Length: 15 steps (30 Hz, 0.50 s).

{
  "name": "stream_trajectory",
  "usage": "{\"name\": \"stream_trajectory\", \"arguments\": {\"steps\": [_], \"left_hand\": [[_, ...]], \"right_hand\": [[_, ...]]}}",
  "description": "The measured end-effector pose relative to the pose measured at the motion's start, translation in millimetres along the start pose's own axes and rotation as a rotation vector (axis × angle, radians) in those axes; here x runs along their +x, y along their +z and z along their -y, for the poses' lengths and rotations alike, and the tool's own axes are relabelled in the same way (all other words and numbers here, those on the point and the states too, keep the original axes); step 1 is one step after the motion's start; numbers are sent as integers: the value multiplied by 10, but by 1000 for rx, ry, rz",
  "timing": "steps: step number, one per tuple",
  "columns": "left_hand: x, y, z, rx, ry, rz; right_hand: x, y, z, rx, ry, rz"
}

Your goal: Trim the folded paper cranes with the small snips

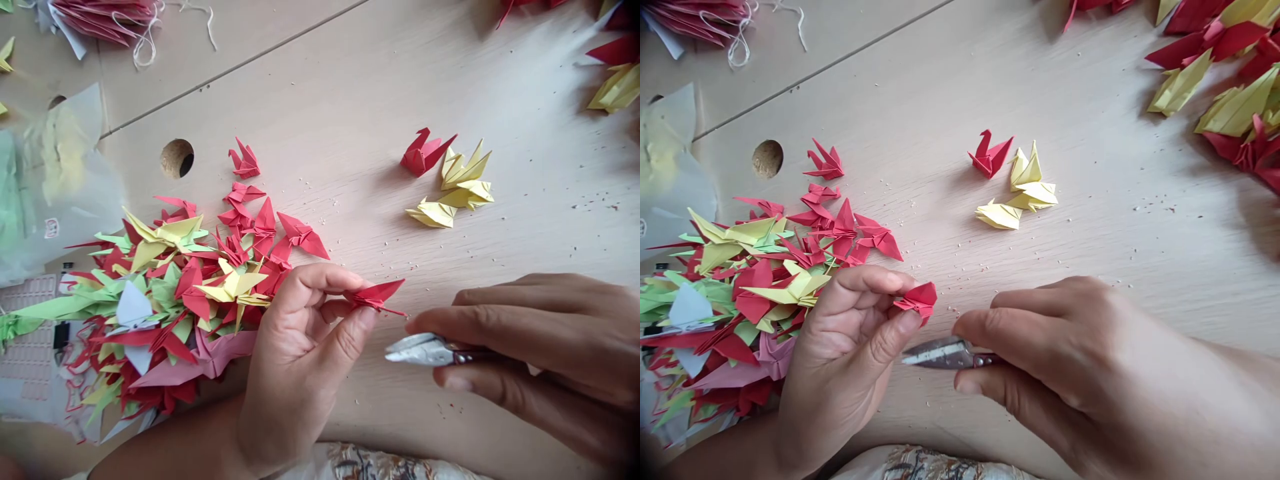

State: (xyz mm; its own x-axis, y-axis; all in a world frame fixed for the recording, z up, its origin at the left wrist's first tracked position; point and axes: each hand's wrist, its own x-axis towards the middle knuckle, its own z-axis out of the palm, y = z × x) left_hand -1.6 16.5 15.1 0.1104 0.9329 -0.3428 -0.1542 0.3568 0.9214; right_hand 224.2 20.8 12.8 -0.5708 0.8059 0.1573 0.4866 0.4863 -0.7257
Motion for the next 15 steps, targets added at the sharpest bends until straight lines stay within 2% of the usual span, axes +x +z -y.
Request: {"name": "stream_trajectory", "arguments": {"steps": [3,8,15], "left_hand": [[-1,5,1,-25,-16,26],[1,15,-11,-49,-36,38],[-3,21,-19,-57,-53,19]], "right_hand": [[43,38,20,27,10,35],[51,27,25,-111,25,16],[58,16,35,-137,13,-1]]}}
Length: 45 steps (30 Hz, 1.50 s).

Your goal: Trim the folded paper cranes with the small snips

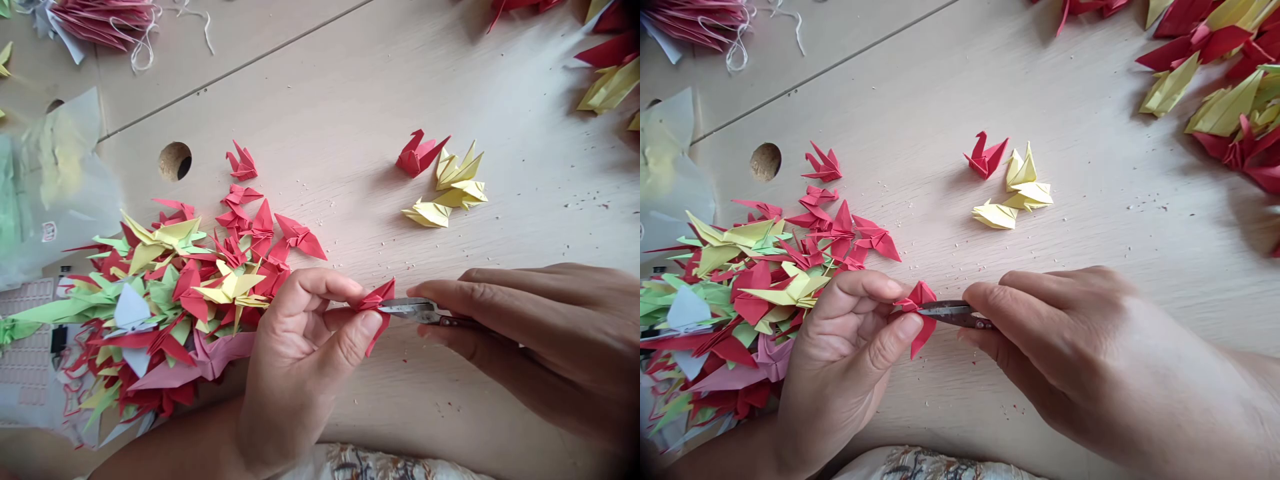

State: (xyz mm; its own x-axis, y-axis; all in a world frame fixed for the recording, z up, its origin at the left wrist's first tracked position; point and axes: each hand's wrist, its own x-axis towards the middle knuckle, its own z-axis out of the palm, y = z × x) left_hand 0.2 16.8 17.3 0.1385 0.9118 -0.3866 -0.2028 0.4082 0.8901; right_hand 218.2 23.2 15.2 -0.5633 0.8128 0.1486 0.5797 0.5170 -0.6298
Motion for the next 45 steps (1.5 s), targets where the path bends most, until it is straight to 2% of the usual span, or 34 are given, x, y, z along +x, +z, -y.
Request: {"name": "stream_trajectory", "arguments": {"steps": [10,12,14,22,30,41,45], "left_hand": [[10,-2,13,49,21,-33],[11,-4,9,48,18,-40],[10,-6,5,41,16,-38],[9,-25,17,-26,-18,10],[-4,-29,23,42,-1,-9],[9,-28,18,20,-12,-3],[11,-23,17,11,-11,-2]], "right_hand": [[-33,-24,-22,-30,-20,32],[-35,-4,-40,-19,-26,3],[-32,10,-49,-8,-29,-21],[5,-33,-9,25,-27,24],[-3,-14,-11,29,-17,15],[14,-37,-16,17,-38,44],[-12,-27,-20,-7,-48,13]]}}
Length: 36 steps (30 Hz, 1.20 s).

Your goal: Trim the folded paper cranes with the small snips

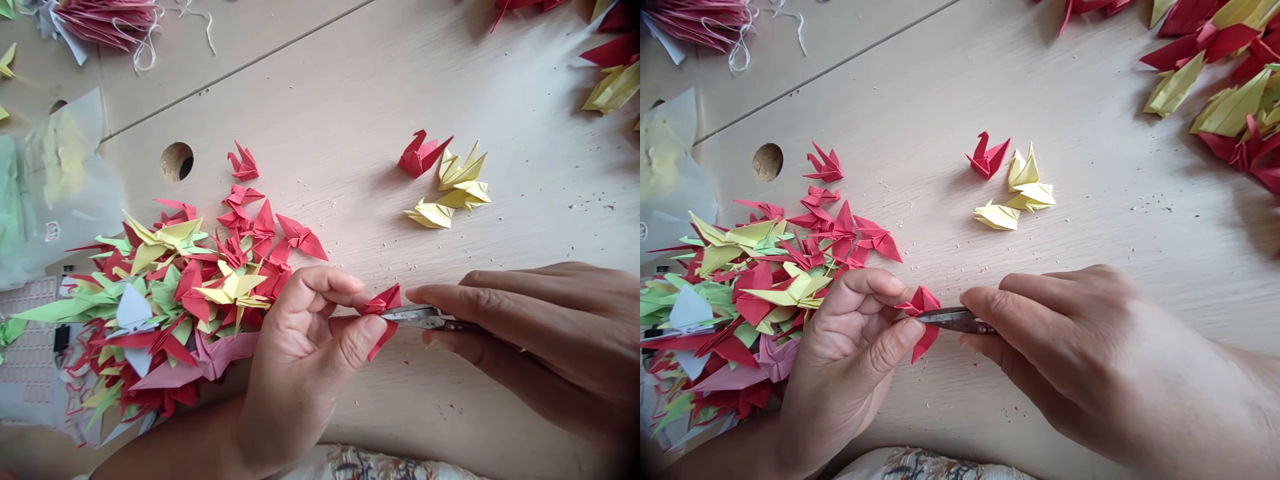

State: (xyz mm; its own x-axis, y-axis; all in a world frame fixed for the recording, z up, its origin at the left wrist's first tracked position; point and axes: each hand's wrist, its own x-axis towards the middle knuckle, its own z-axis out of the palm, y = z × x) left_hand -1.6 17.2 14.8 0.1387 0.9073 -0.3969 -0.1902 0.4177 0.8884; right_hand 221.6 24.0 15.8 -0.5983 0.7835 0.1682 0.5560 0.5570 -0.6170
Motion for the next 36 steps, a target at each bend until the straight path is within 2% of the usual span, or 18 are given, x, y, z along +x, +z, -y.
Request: {"name": "stream_trajectory", "arguments": {"steps": [9,21,36], "left_hand": [[-7,-11,0,-35,-22,-21],[2,30,-14,-26,2,-7],[-2,23,-6,0,3,15]], "right_hand": [[-14,17,-37,-36,-54,-56],[-42,29,-69,-135,-88,-63],[-31,28,-42,-55,-49,-38]]}}
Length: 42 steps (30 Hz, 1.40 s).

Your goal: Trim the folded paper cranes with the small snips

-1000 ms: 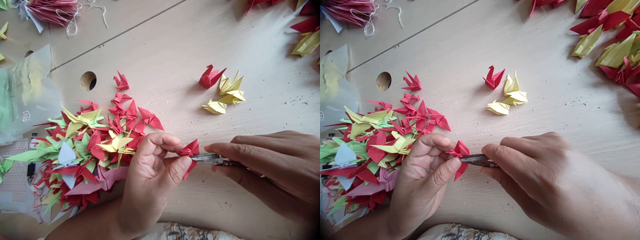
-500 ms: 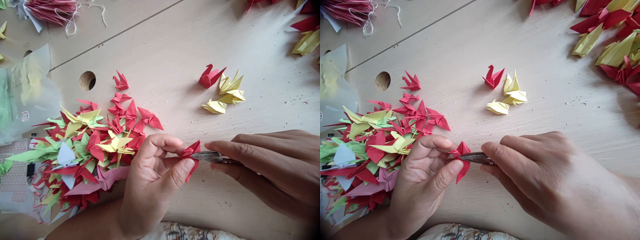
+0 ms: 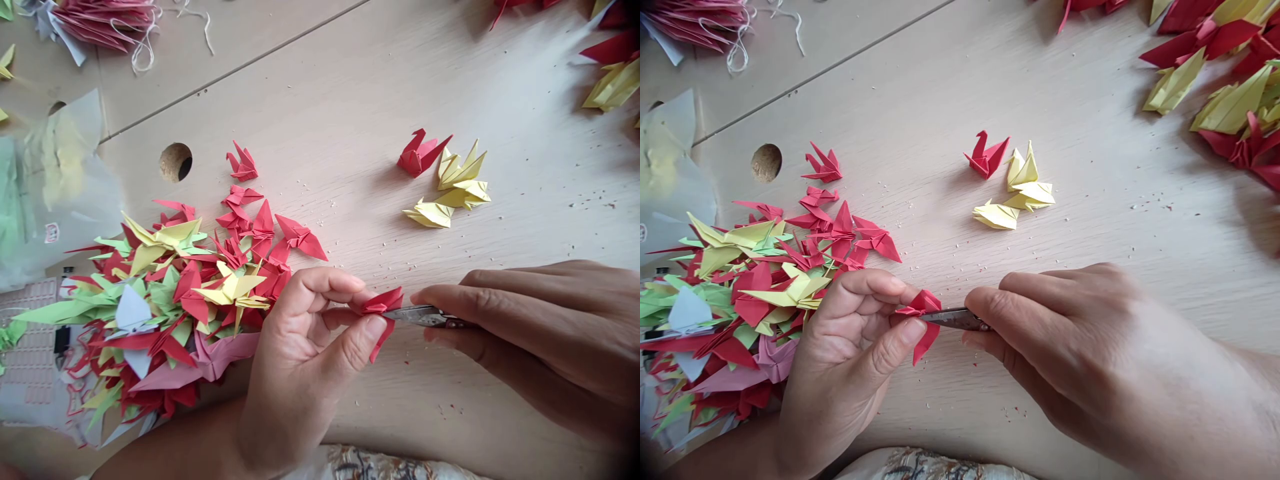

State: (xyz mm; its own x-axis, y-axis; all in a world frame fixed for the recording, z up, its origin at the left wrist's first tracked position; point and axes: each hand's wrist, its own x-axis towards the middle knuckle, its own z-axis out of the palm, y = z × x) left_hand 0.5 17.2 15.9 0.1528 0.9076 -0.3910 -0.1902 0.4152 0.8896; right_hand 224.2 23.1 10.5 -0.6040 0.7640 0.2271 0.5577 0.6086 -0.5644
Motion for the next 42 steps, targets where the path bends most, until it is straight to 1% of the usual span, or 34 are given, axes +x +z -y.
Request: {"name": "stream_trajectory", "arguments": {"steps": [4,8,12,17,25,29,33,38,42], "left_hand": [[-9,-3,3,-2,7,-6],[-14,4,9,-19,25,-10],[-15,-1,17,-20,53,8],[-16,-9,18,-37,76,37],[-37,-7,12,35,74,32],[-43,-12,19,78,69,2],[-40,-13,20,99,68,1],[-40,-18,16,133,74,2],[-45,-13,12,129,69,-4]], "right_hand": [[7,-10,-8,43,14,-7],[33,-46,-23,56,69,-14],[60,-73,-36,101,81,-6],[47,-88,-63,80,101,-14],[56,4,-58,92,68,19],[50,16,-55,101,47,19],[7,39,-76,45,26,17],[-2,41,-85,-71,-36,-34],[21,7,-53,-115,-62,-20]]}}
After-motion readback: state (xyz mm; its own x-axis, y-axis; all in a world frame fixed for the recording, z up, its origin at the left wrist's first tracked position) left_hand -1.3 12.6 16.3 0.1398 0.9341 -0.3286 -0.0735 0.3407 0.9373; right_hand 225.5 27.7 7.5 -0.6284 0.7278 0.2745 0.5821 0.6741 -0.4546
